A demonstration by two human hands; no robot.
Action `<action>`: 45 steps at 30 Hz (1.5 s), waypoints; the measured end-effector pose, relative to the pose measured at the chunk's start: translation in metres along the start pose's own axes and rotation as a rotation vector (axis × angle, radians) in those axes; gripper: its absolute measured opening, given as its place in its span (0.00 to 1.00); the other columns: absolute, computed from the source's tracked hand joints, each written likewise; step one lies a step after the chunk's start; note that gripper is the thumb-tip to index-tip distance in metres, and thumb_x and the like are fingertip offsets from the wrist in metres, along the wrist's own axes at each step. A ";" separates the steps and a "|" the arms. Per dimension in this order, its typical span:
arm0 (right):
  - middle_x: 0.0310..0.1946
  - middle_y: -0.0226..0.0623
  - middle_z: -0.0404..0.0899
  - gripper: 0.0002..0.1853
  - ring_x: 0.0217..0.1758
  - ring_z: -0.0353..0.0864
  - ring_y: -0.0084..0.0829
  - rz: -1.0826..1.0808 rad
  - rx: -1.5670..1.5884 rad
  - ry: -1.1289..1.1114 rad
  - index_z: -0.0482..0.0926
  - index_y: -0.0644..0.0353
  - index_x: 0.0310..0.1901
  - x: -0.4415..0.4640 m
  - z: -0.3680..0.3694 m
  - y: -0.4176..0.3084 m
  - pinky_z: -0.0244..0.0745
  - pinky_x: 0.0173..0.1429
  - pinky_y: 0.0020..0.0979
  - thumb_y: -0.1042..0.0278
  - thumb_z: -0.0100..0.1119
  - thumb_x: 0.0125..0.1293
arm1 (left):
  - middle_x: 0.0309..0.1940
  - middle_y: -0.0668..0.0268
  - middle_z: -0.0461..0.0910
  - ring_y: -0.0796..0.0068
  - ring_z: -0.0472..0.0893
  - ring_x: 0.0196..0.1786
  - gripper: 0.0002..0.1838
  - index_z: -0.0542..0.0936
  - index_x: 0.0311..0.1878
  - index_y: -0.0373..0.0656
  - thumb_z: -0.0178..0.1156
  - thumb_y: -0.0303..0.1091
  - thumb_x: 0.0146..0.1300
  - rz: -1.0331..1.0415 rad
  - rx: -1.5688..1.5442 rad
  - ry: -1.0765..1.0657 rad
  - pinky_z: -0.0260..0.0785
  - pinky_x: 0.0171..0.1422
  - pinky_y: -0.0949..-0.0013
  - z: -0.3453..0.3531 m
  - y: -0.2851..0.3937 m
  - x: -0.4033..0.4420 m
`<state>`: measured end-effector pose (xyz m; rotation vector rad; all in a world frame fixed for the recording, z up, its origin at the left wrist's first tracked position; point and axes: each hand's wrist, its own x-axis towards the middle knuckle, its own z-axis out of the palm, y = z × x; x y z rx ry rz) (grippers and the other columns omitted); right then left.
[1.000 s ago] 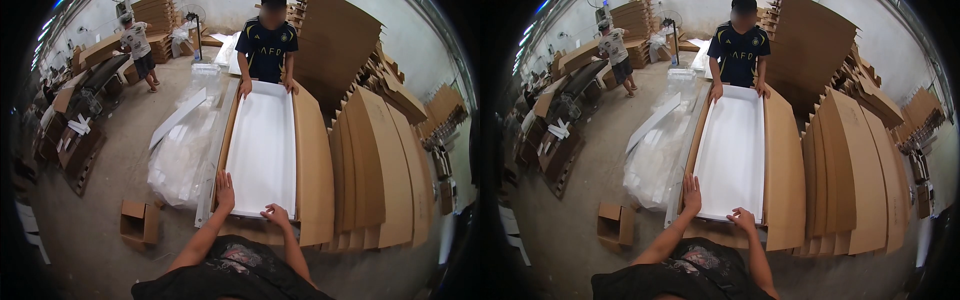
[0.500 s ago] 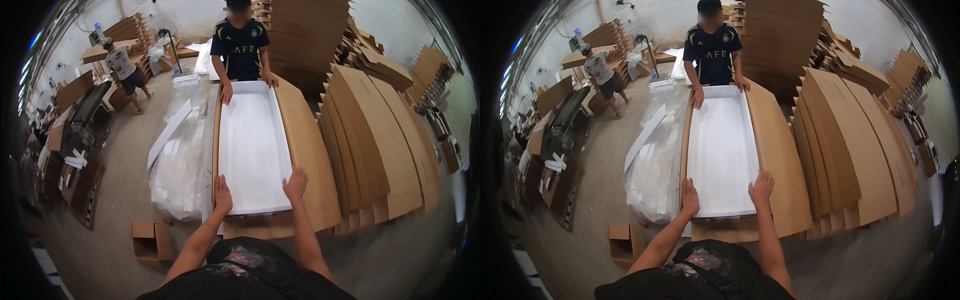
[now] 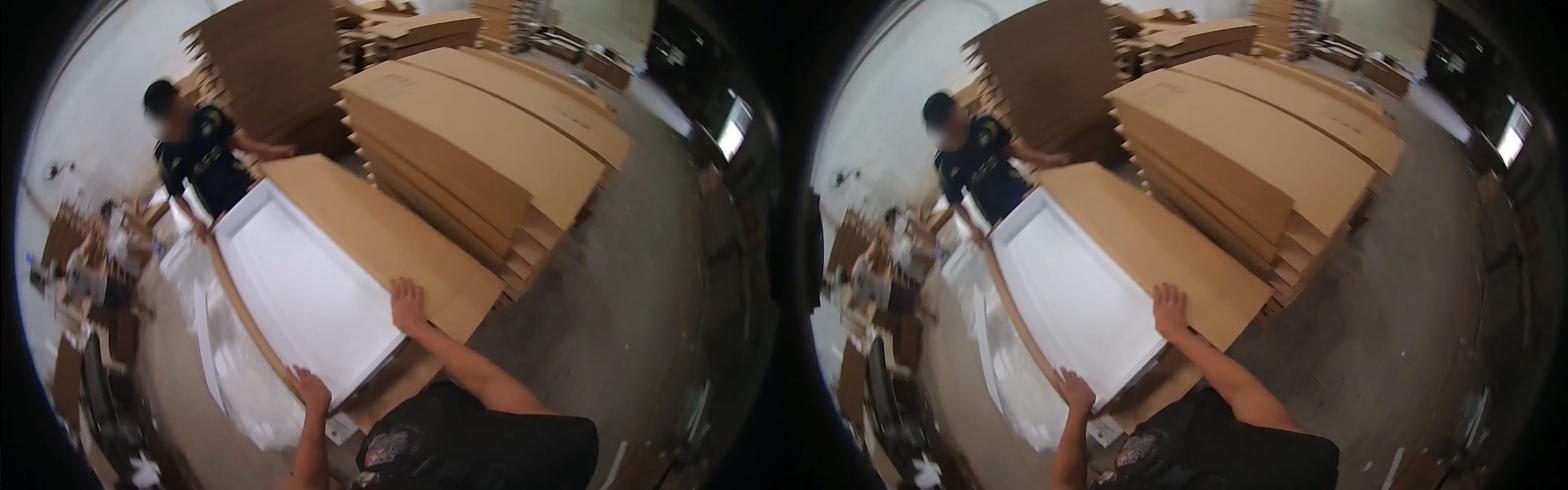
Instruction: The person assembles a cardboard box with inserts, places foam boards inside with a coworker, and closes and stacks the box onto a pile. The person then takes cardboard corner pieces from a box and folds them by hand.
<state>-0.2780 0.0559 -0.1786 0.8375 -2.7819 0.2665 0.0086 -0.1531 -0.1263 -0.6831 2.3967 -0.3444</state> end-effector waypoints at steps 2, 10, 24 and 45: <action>0.77 0.58 0.63 0.41 0.80 0.60 0.57 -0.002 0.001 -0.020 0.61 0.67 0.79 0.001 -0.020 -0.002 0.55 0.78 0.64 0.66 0.60 0.65 | 0.81 0.52 0.65 0.41 0.45 0.88 0.31 0.79 0.73 0.41 0.48 0.44 0.71 0.008 0.009 0.177 0.18 0.86 0.25 0.041 0.000 0.014; 0.63 0.45 0.83 0.35 0.66 0.80 0.49 0.403 1.141 -0.361 0.78 0.59 0.66 0.020 -0.054 0.088 0.75 0.69 0.48 0.42 0.70 0.65 | 0.80 0.51 0.66 0.43 0.46 0.88 0.31 0.81 0.69 0.40 0.53 0.45 0.67 0.095 -0.204 0.220 0.19 0.86 0.26 0.023 -0.009 0.015; 0.53 0.30 0.82 0.28 0.52 0.76 0.26 1.171 1.871 0.193 0.73 0.60 0.68 -0.052 -0.076 0.202 0.75 0.54 0.37 0.56 0.69 0.75 | 0.45 0.38 0.84 0.34 0.83 0.52 0.20 0.73 0.62 0.38 0.57 0.34 0.69 -0.626 -1.230 0.484 0.74 0.57 0.43 0.059 0.030 -0.094; 0.75 0.53 0.65 0.31 0.64 0.80 0.57 -0.623 0.580 -0.669 0.81 0.52 0.65 -0.111 -0.105 -0.001 0.79 0.66 0.48 0.61 0.76 0.59 | 0.56 0.66 0.83 0.67 0.79 0.63 0.50 0.79 0.67 0.43 0.51 0.83 0.65 -0.332 -2.415 0.161 0.66 0.69 0.58 0.069 0.000 -0.130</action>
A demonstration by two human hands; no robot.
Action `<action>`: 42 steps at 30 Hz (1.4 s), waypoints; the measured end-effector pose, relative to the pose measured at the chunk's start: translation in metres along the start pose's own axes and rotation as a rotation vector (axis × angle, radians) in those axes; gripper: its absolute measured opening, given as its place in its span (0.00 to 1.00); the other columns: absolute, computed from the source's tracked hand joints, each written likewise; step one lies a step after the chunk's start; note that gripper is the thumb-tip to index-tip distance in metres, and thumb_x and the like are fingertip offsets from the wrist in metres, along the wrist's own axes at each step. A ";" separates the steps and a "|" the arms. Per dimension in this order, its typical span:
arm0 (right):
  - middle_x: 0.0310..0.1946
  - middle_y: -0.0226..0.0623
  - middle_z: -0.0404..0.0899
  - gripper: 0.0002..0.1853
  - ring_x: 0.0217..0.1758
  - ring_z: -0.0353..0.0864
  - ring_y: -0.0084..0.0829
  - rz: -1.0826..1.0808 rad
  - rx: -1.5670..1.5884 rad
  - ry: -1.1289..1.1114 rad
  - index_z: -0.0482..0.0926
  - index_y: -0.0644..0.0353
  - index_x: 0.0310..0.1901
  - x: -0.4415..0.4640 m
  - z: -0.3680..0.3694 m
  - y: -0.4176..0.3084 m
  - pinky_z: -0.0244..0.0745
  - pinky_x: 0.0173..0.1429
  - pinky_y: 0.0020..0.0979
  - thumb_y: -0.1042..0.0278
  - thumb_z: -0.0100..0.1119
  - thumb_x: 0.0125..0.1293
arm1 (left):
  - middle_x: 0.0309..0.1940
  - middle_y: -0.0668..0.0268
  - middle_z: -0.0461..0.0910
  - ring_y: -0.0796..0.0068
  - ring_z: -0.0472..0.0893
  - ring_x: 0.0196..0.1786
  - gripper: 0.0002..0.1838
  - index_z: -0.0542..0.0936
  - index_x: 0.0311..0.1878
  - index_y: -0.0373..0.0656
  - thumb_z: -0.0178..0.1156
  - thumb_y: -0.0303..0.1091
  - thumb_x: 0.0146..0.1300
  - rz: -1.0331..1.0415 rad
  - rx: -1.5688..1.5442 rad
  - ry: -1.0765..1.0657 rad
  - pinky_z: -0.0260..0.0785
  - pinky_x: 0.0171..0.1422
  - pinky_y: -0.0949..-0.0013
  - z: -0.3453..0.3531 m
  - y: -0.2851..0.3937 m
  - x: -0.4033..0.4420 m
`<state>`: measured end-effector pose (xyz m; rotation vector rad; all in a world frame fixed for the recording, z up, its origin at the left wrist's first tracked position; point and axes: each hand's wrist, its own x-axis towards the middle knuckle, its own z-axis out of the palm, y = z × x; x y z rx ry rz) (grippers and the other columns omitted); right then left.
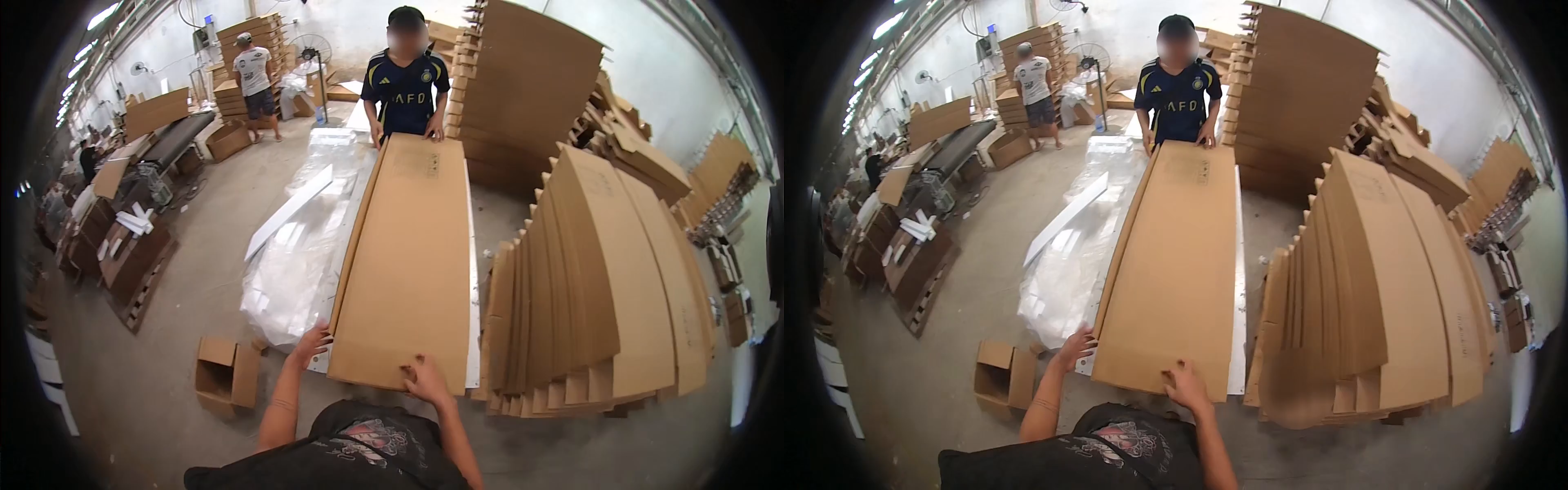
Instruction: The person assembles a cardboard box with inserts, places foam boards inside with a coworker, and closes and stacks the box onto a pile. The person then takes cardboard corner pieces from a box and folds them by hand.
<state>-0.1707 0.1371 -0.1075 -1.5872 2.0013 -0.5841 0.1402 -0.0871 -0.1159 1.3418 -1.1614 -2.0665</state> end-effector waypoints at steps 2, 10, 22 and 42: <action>0.73 0.49 0.70 0.34 0.66 0.78 0.56 -0.034 0.195 -0.204 0.79 0.51 0.68 0.018 -0.024 0.027 0.79 0.65 0.49 0.58 0.75 0.57 | 0.58 0.56 0.85 0.60 0.84 0.58 0.38 0.80 0.63 0.36 0.71 0.61 0.65 0.072 0.573 0.025 0.75 0.63 0.59 0.003 0.003 0.013; 0.61 0.52 0.83 0.44 0.60 0.86 0.40 0.749 0.468 0.333 0.73 0.76 0.69 0.018 -0.043 0.114 0.81 0.62 0.42 0.42 0.74 0.66 | 0.54 0.52 0.89 0.59 0.88 0.57 0.31 0.79 0.66 0.34 0.71 0.44 0.67 0.371 0.355 0.290 0.78 0.64 0.59 0.025 -0.061 0.075; 0.59 0.44 0.84 0.33 0.59 0.83 0.33 0.523 0.819 0.205 0.76 0.69 0.68 -0.031 0.033 0.044 0.79 0.61 0.36 0.48 0.68 0.75 | 0.48 0.43 0.87 0.40 0.85 0.53 0.23 0.83 0.61 0.37 0.54 0.47 0.80 0.443 0.538 0.431 0.75 0.57 0.50 -0.034 -0.048 0.035; 0.70 0.42 0.76 0.44 0.65 0.80 0.30 0.152 1.383 0.435 0.61 0.60 0.83 -0.116 -0.064 0.012 0.76 0.66 0.32 0.63 0.71 0.68 | 0.37 0.57 0.87 0.67 0.82 0.39 0.19 0.82 0.49 0.26 0.54 0.37 0.83 0.646 0.396 0.406 0.74 0.46 0.59 0.029 -0.051 -0.144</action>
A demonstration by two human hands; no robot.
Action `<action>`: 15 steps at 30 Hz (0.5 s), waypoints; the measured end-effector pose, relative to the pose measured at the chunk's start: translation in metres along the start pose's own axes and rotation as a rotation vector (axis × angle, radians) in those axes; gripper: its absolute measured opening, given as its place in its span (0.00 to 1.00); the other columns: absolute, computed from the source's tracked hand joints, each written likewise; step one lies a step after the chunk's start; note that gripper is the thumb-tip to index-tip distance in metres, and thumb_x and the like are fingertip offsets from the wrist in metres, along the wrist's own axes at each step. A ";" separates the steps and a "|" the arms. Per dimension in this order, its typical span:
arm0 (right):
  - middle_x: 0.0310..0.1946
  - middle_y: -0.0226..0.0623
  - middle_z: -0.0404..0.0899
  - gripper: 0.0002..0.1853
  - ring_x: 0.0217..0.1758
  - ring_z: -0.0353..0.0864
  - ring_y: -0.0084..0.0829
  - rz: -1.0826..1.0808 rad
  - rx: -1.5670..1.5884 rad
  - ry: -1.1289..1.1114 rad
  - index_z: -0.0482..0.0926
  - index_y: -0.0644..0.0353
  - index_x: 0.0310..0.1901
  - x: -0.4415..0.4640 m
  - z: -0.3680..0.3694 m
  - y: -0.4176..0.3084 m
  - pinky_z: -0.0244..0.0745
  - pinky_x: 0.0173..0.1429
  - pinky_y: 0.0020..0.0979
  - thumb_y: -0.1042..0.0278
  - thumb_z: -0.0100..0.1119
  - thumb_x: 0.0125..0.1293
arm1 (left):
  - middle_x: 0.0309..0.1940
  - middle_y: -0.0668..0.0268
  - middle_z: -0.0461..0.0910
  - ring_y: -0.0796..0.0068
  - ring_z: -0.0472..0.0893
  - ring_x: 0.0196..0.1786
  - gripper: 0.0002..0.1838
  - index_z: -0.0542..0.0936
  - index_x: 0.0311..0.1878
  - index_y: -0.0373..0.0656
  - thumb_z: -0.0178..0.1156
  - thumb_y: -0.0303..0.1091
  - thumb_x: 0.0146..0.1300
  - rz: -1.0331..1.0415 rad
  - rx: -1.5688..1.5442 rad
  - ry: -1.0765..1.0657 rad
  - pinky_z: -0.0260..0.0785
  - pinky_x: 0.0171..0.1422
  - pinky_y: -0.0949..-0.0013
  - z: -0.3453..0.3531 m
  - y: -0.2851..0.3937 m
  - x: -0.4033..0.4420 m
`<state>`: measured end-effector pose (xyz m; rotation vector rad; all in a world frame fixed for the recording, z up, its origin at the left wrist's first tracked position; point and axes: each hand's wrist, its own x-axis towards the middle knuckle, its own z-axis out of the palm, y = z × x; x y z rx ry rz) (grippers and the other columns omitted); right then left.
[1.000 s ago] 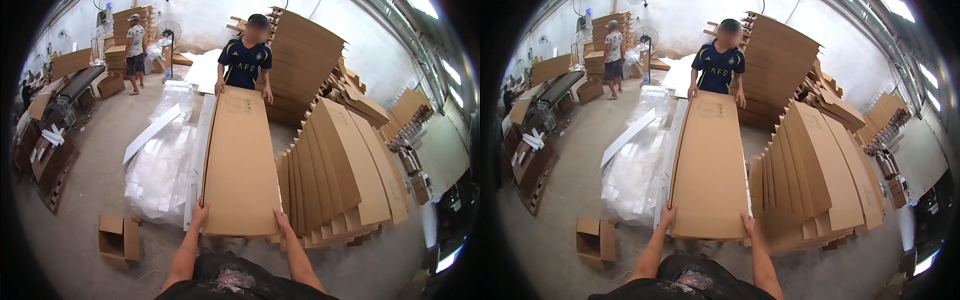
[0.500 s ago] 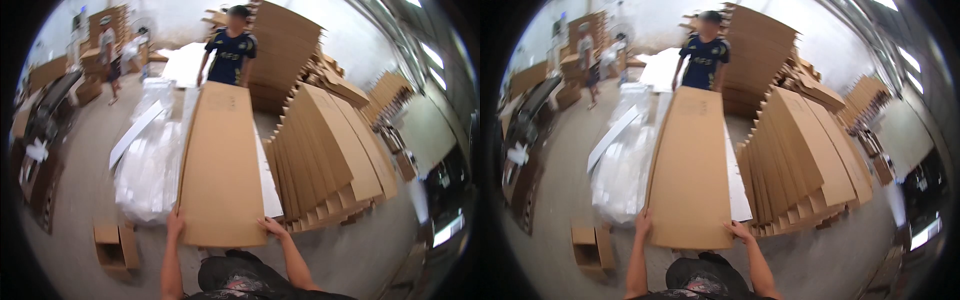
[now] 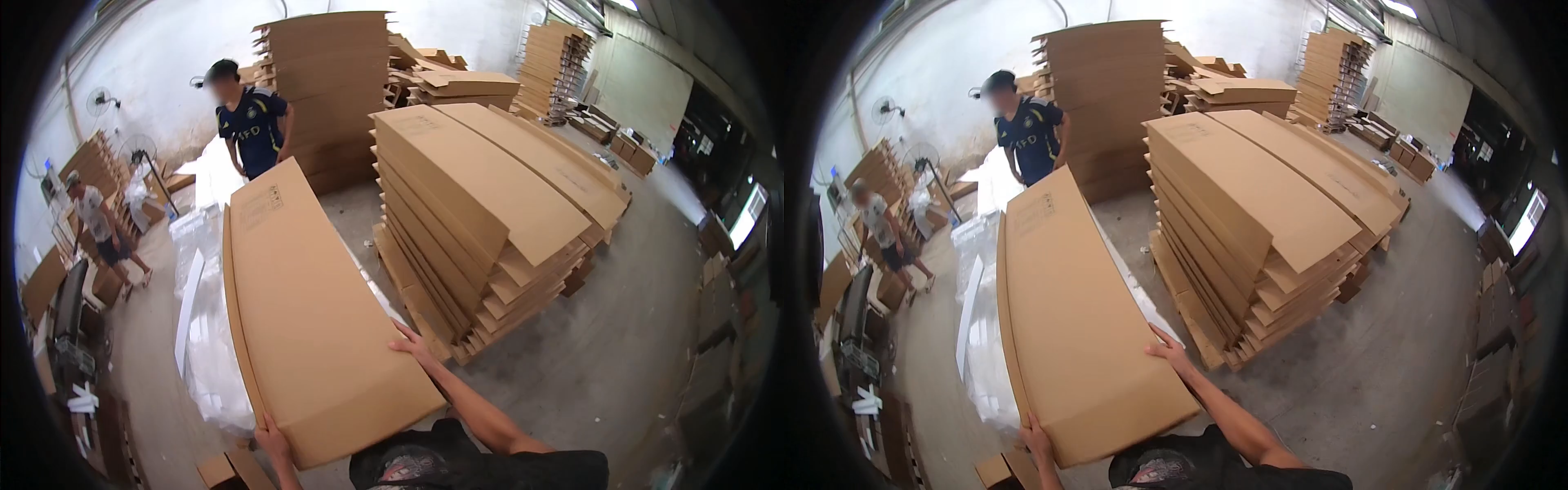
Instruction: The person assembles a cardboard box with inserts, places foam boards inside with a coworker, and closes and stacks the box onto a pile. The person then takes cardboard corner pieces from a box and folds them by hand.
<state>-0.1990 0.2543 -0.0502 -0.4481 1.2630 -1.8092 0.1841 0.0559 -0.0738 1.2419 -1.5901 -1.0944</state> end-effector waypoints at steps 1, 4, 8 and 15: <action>0.72 0.42 0.73 0.46 0.66 0.79 0.32 0.024 -0.029 0.011 0.59 0.59 0.84 -0.011 -0.009 -0.023 0.73 0.69 0.32 0.65 0.71 0.67 | 0.39 0.60 0.88 0.69 0.82 0.40 0.20 0.82 0.50 0.25 0.53 0.38 0.83 -0.010 -0.020 0.041 0.74 0.46 0.60 0.018 0.013 -0.016; 0.75 0.41 0.71 0.47 0.73 0.74 0.33 -0.164 -0.059 0.016 0.60 0.60 0.83 -0.044 -0.050 -0.093 0.67 0.75 0.34 0.65 0.74 0.65 | 0.45 0.59 0.86 0.70 0.81 0.44 0.21 0.82 0.54 0.26 0.52 0.39 0.85 -0.020 -0.047 -0.013 0.75 0.49 0.64 0.073 0.055 -0.049; 0.79 0.45 0.66 0.50 0.79 0.68 0.36 -0.337 -0.059 0.079 0.59 0.65 0.83 -0.086 -0.116 -0.196 0.60 0.81 0.36 0.65 0.76 0.63 | 0.39 0.61 0.85 0.72 0.79 0.40 0.20 0.82 0.51 0.25 0.54 0.38 0.84 0.137 -0.115 0.037 0.73 0.46 0.64 0.152 0.131 -0.059; 0.72 0.48 0.74 0.41 0.73 0.75 0.39 -0.487 0.220 0.275 0.65 0.68 0.78 -0.151 -0.223 -0.328 0.68 0.77 0.36 0.62 0.65 0.66 | 0.32 0.67 0.80 0.80 0.75 0.35 0.18 0.82 0.48 0.29 0.55 0.38 0.84 0.327 -0.088 -0.263 0.69 0.38 0.69 0.272 0.356 -0.099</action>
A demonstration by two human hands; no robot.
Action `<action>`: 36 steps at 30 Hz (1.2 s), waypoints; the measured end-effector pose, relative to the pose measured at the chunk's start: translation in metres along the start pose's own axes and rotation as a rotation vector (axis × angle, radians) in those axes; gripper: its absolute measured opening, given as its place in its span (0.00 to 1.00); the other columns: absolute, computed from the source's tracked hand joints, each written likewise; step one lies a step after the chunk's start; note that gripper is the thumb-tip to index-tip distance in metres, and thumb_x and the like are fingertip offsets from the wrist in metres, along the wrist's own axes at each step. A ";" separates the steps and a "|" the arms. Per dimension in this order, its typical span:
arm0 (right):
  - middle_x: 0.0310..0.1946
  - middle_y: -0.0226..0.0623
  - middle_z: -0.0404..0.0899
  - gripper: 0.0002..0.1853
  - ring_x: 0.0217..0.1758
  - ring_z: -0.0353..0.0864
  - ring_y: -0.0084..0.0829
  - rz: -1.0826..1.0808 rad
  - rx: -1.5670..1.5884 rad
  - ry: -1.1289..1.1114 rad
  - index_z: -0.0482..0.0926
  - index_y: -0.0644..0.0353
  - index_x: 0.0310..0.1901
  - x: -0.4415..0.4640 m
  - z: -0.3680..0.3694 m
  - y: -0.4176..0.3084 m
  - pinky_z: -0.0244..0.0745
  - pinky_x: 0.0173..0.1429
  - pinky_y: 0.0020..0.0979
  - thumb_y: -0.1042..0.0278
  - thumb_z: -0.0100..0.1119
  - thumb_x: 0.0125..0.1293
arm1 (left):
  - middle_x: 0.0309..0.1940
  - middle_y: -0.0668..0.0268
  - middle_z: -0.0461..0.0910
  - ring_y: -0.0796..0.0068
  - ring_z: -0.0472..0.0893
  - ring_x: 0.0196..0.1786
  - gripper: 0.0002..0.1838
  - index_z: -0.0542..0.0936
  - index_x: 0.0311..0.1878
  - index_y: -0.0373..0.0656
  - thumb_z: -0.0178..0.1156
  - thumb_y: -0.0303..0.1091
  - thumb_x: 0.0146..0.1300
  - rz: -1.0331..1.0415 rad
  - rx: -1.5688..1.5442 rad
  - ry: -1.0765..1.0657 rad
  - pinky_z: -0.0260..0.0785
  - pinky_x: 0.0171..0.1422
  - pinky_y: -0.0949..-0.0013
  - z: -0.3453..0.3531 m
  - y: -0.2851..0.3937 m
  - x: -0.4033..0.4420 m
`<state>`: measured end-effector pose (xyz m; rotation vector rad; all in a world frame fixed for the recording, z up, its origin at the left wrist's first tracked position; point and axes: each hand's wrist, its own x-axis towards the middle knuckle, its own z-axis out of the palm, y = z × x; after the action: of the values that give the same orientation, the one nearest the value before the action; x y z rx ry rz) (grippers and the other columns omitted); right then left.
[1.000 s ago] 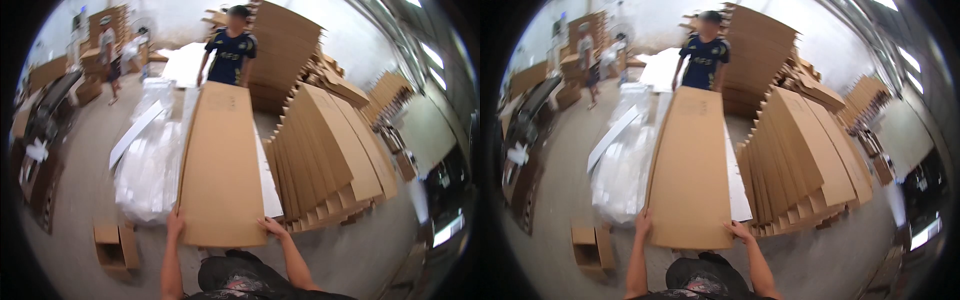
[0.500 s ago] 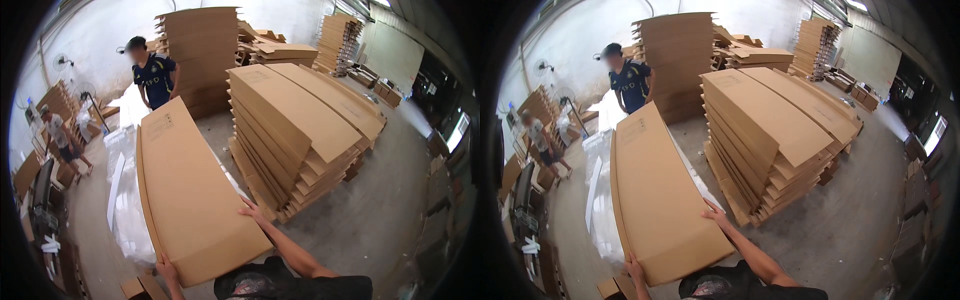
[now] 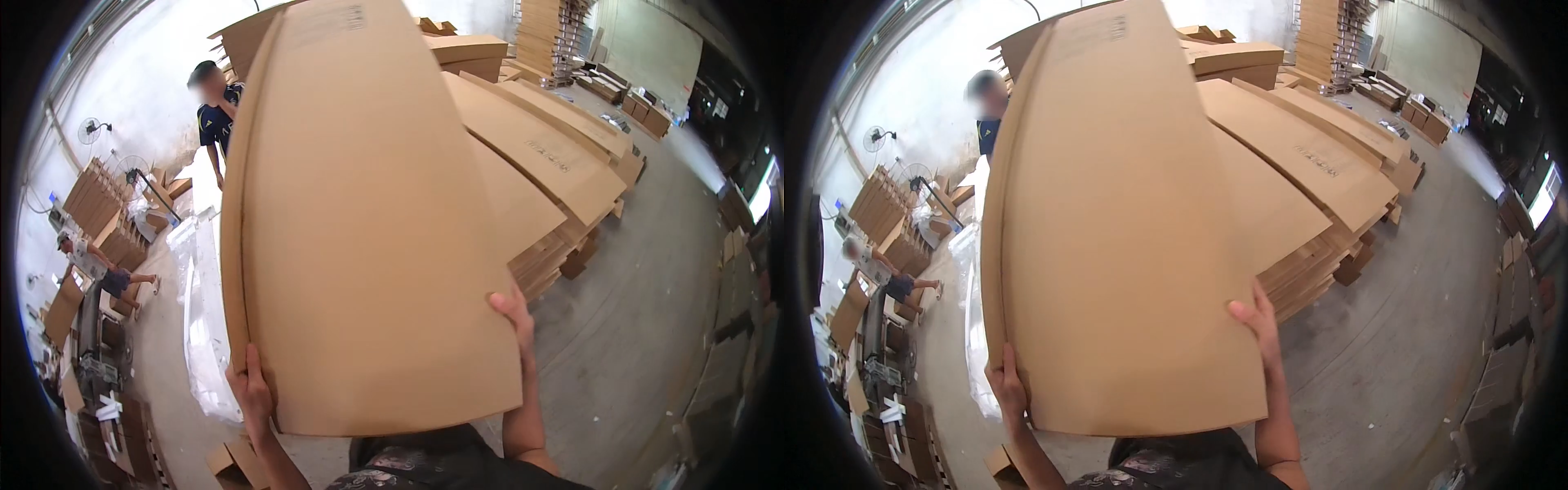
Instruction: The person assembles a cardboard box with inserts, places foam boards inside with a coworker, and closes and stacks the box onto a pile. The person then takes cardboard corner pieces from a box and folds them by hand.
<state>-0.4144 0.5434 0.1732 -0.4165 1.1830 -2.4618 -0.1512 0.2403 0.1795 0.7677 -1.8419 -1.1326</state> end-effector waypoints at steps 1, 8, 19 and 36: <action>0.72 0.48 0.74 0.41 0.73 0.75 0.39 -0.003 -0.008 -0.009 0.65 0.68 0.78 0.004 -0.012 -0.017 0.68 0.77 0.36 0.62 0.65 0.66 | 0.32 0.67 0.80 0.80 0.75 0.35 0.18 0.82 0.48 0.29 0.55 0.38 0.84 0.000 -0.009 0.008 0.69 0.38 0.69 0.019 0.017 0.004; 0.58 0.46 0.84 0.30 0.57 0.85 0.37 0.116 -0.018 0.311 0.75 0.66 0.69 0.038 -0.056 -0.111 0.81 0.59 0.36 0.55 0.59 0.70 | 0.26 0.59 0.82 0.76 0.77 0.27 0.19 0.82 0.50 0.28 0.54 0.39 0.82 0.125 0.005 -0.115 0.69 0.31 0.63 0.149 0.070 0.029; 0.55 0.45 0.85 0.25 0.53 0.87 0.35 0.115 -0.290 0.098 0.79 0.62 0.63 0.165 -0.199 -0.221 0.83 0.57 0.34 0.54 0.59 0.72 | 0.19 0.43 0.78 0.38 0.79 0.23 0.25 0.76 0.72 0.36 0.55 0.41 0.80 0.061 0.078 -0.352 0.72 0.33 0.48 0.318 0.115 0.035; 0.68 0.43 0.73 0.25 0.69 0.76 0.34 -0.557 -1.002 -0.196 0.71 0.54 0.72 0.393 -0.478 -0.350 0.78 0.69 0.37 0.55 0.58 0.79 | 0.17 0.41 0.76 0.39 0.80 0.21 0.31 0.71 0.73 0.25 0.47 0.46 0.83 0.045 0.175 -0.146 0.73 0.32 0.42 0.676 0.216 -0.019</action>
<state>-1.0336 0.8916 0.2021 -1.3626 2.3883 -1.9133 -0.7504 0.6199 0.1954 0.7544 -2.0912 -1.0316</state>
